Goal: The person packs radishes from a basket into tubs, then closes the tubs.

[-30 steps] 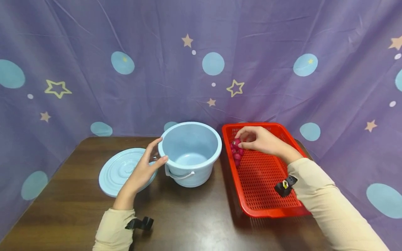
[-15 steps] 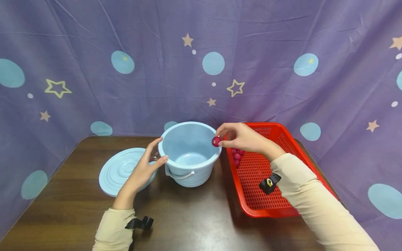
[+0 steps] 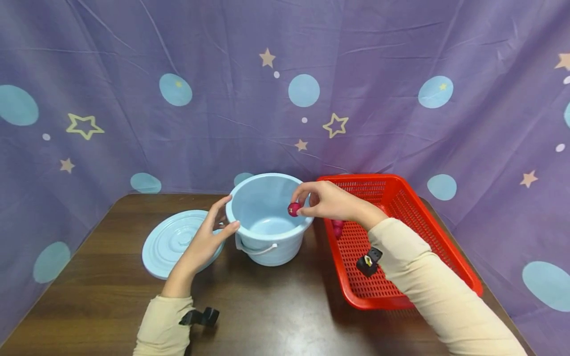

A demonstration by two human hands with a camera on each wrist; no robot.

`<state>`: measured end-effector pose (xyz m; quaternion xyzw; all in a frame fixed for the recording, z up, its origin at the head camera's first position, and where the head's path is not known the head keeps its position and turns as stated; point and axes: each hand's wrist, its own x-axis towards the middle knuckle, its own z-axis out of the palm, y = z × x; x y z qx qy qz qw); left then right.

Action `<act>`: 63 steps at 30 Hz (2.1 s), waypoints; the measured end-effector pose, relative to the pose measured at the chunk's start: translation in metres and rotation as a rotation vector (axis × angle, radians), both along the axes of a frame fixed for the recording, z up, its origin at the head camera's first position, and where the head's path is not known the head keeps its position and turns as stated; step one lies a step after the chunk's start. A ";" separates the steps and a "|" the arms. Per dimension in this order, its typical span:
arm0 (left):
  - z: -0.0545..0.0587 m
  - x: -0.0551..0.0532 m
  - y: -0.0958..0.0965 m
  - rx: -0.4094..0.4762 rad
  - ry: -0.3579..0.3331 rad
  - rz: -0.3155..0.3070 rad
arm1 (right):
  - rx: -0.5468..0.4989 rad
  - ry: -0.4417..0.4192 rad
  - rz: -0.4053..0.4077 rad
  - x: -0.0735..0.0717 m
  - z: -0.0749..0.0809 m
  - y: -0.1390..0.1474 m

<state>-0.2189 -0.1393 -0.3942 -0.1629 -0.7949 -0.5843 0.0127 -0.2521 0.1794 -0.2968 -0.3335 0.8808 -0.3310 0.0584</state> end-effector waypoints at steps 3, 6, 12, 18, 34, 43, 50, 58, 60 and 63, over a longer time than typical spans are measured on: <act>-0.001 -0.001 0.000 -0.010 0.000 0.001 | 0.002 0.010 -0.005 0.000 -0.001 0.001; -0.001 -0.001 0.000 -0.017 -0.002 0.000 | -0.011 0.027 -0.010 -0.001 -0.001 0.004; 0.000 0.000 -0.001 -0.016 -0.009 0.001 | -0.033 0.042 -0.063 -0.003 0.001 0.018; 0.000 0.000 -0.002 -0.024 -0.003 0.008 | -0.071 0.028 -0.157 -0.009 -0.008 0.041; 0.000 0.002 -0.003 -0.011 -0.001 0.000 | -0.015 -0.037 -0.233 -0.024 -0.076 0.100; -0.002 0.003 -0.003 0.006 -0.011 -0.017 | 0.037 -0.190 -0.179 -0.023 -0.104 0.101; -0.002 0.003 -0.003 0.005 -0.005 -0.017 | 0.051 -0.250 -0.146 -0.023 -0.115 0.088; -0.002 0.004 -0.002 0.004 -0.010 -0.014 | 0.072 -0.133 -0.138 -0.026 -0.123 0.084; -0.001 0.004 -0.002 0.000 -0.006 -0.017 | 0.073 -0.115 -0.134 -0.026 -0.123 0.084; 0.000 0.003 -0.002 -0.004 -0.007 -0.013 | 0.075 -0.111 -0.140 -0.026 -0.123 0.085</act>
